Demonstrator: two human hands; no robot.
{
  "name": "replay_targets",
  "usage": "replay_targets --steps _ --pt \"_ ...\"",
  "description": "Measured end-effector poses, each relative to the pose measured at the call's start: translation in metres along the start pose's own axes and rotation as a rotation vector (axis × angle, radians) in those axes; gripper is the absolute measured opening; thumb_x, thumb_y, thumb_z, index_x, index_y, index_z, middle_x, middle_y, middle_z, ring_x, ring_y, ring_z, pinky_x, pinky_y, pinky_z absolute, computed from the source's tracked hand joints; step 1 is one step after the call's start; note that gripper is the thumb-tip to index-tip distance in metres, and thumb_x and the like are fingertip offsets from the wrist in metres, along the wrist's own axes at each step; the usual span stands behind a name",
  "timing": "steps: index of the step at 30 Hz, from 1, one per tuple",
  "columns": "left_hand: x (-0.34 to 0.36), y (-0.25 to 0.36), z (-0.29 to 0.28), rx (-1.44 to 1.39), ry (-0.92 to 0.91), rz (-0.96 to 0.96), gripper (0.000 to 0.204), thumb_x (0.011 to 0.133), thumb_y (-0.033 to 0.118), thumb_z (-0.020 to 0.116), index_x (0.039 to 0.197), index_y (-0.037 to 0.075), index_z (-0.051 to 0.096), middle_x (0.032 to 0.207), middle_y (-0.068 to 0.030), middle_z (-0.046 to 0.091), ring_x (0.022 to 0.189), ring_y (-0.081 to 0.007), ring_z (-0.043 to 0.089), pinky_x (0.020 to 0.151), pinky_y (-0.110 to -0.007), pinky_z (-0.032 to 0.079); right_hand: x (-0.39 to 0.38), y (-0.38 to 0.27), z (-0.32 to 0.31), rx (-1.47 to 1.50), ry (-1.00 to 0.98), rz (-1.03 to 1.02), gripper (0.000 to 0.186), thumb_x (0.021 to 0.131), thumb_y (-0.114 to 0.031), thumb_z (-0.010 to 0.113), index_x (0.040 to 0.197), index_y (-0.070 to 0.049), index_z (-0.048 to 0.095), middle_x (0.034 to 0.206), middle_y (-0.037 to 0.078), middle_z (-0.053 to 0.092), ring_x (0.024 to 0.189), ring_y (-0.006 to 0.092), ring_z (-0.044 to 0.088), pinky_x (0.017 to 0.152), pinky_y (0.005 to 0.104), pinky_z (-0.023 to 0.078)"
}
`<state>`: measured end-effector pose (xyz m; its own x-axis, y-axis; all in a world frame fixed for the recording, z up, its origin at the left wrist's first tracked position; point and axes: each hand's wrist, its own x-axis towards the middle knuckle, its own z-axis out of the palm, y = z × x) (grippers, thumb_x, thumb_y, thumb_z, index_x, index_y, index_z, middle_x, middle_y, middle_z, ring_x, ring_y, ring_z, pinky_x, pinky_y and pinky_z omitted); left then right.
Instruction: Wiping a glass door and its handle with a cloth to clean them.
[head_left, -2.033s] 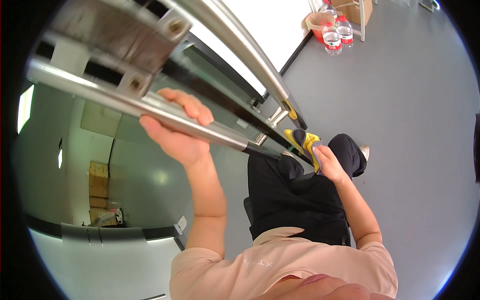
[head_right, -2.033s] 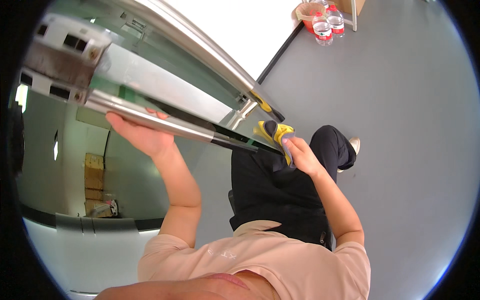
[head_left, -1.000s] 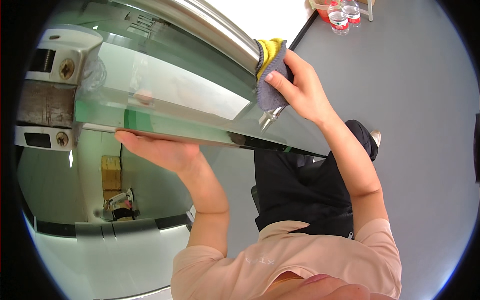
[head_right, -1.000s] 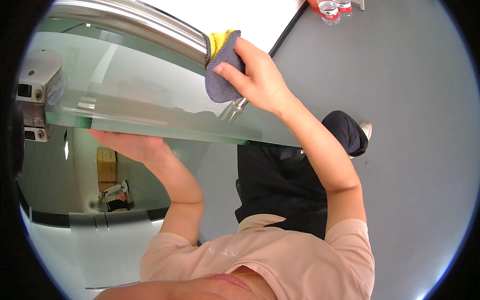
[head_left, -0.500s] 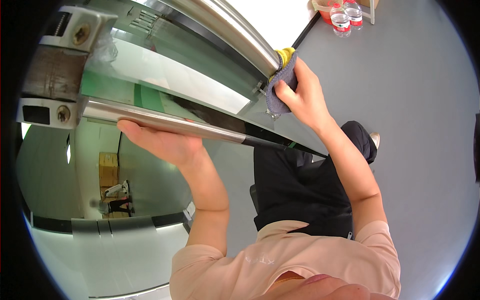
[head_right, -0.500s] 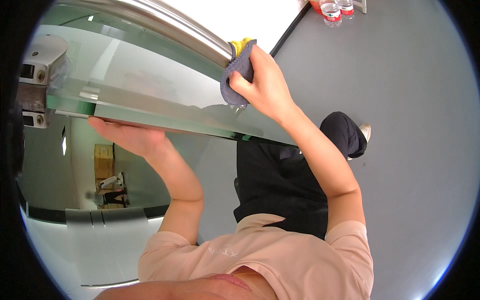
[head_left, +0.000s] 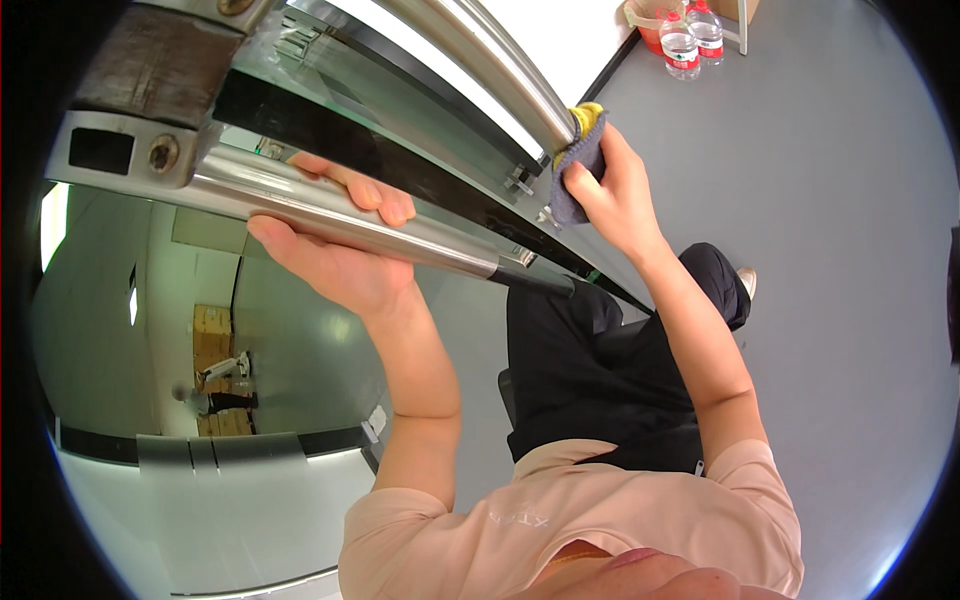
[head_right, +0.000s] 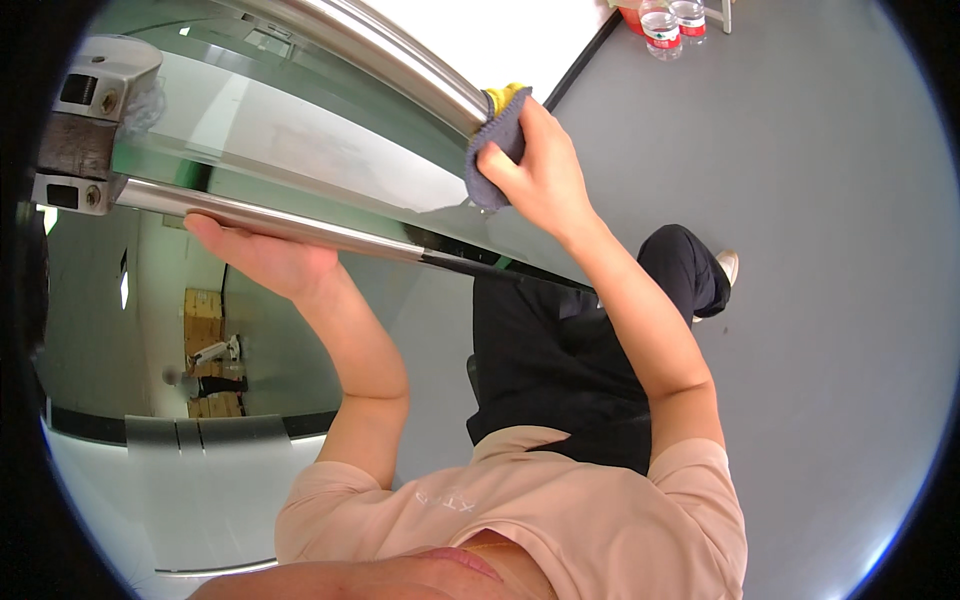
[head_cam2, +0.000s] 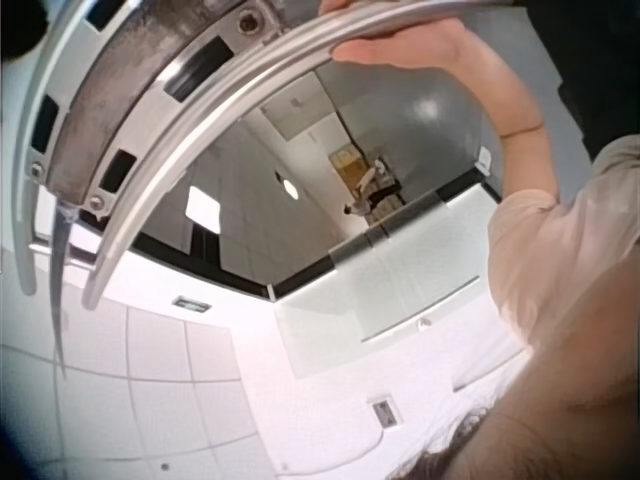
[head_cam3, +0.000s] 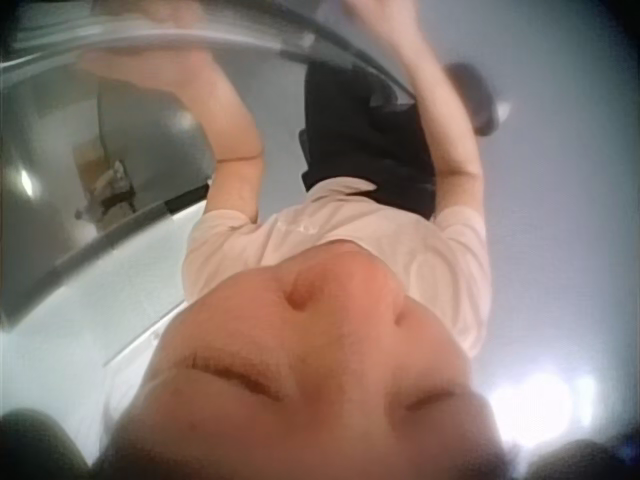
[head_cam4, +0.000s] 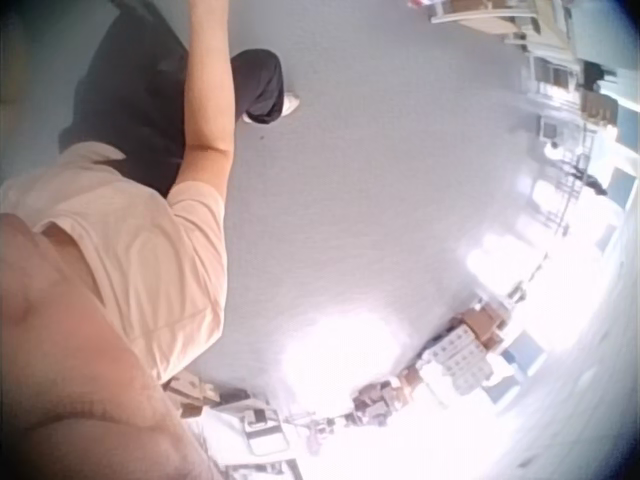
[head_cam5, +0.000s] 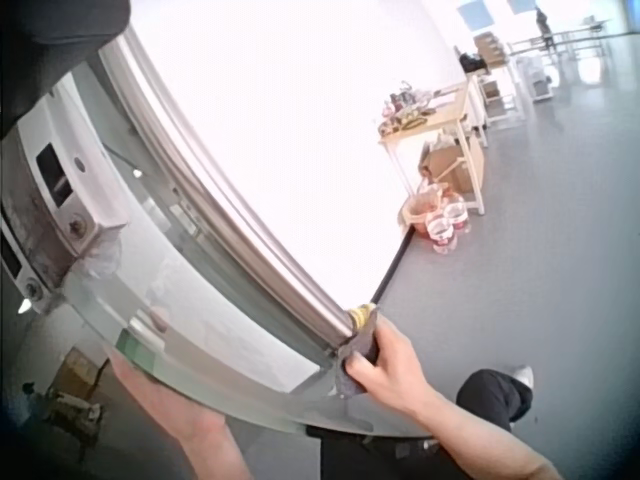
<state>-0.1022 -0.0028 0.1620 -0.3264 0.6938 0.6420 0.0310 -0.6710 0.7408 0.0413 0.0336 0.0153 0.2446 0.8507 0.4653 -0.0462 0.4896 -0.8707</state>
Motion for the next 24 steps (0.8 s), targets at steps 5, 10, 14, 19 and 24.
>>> replay_targets --steps 5,10,14,19,24 --pt "0.002 0.002 0.002 -0.007 -0.012 0.014 0.070 0.080 0.072 0.035 0.091 0.004 0.048 0.056 -0.0067 0.051 0.040 -0.0164 0.048 0.038 -0.029 0.041 0.006 -0.010 0.001 0.026 -0.001 -0.067 0.032 0.071 -0.017 0.057 0.096 0.002 0.050 0.081 0.016 0.054 0.075 0.0304 0.054 0.070 0.0367 0.044" --pt "0.000 -0.005 0.000 -0.081 -0.076 -0.002 0.068 0.081 0.070 0.035 0.090 0.004 0.049 0.058 -0.0068 0.052 0.042 -0.0163 0.049 0.038 -0.029 0.042 -0.009 0.023 -0.001 -0.052 0.075 -0.064 0.033 0.070 -0.017 0.058 0.097 0.001 0.050 0.083 0.016 0.055 0.078 0.0321 0.055 0.072 0.0376 0.044" --pt "0.009 -0.010 -0.001 -0.062 -0.043 0.002 0.067 0.081 0.070 0.036 0.090 0.004 0.049 0.059 -0.0070 0.052 0.043 -0.0158 0.050 0.038 -0.028 0.042 0.003 0.021 0.005 -0.021 0.006 0.032 0.034 0.070 -0.018 0.058 0.097 0.002 0.050 0.084 0.017 0.055 0.080 0.0330 0.054 0.073 0.0383 0.044" --pt "0.020 -0.017 -0.004 -0.002 -0.052 0.041 0.068 0.081 0.071 0.036 0.089 0.004 0.048 0.058 -0.0069 0.052 0.042 -0.0161 0.049 0.038 -0.028 0.041 0.028 0.002 0.022 -0.155 0.022 -0.080 0.033 0.070 -0.020 0.058 0.092 0.003 0.049 0.083 0.017 0.053 0.081 0.0340 0.051 0.072 0.0400 0.043" --pt "0.029 -0.036 -0.010 -0.039 -0.047 0.006 0.069 0.081 0.070 0.036 0.089 0.003 0.048 0.058 -0.0069 0.051 0.042 -0.0164 0.049 0.038 -0.029 0.042 0.026 0.025 0.031 -0.097 0.021 -0.049 0.035 0.069 -0.019 0.059 0.095 0.001 0.048 0.084 0.017 0.053 0.082 0.0355 0.050 0.074 0.0412 0.042"
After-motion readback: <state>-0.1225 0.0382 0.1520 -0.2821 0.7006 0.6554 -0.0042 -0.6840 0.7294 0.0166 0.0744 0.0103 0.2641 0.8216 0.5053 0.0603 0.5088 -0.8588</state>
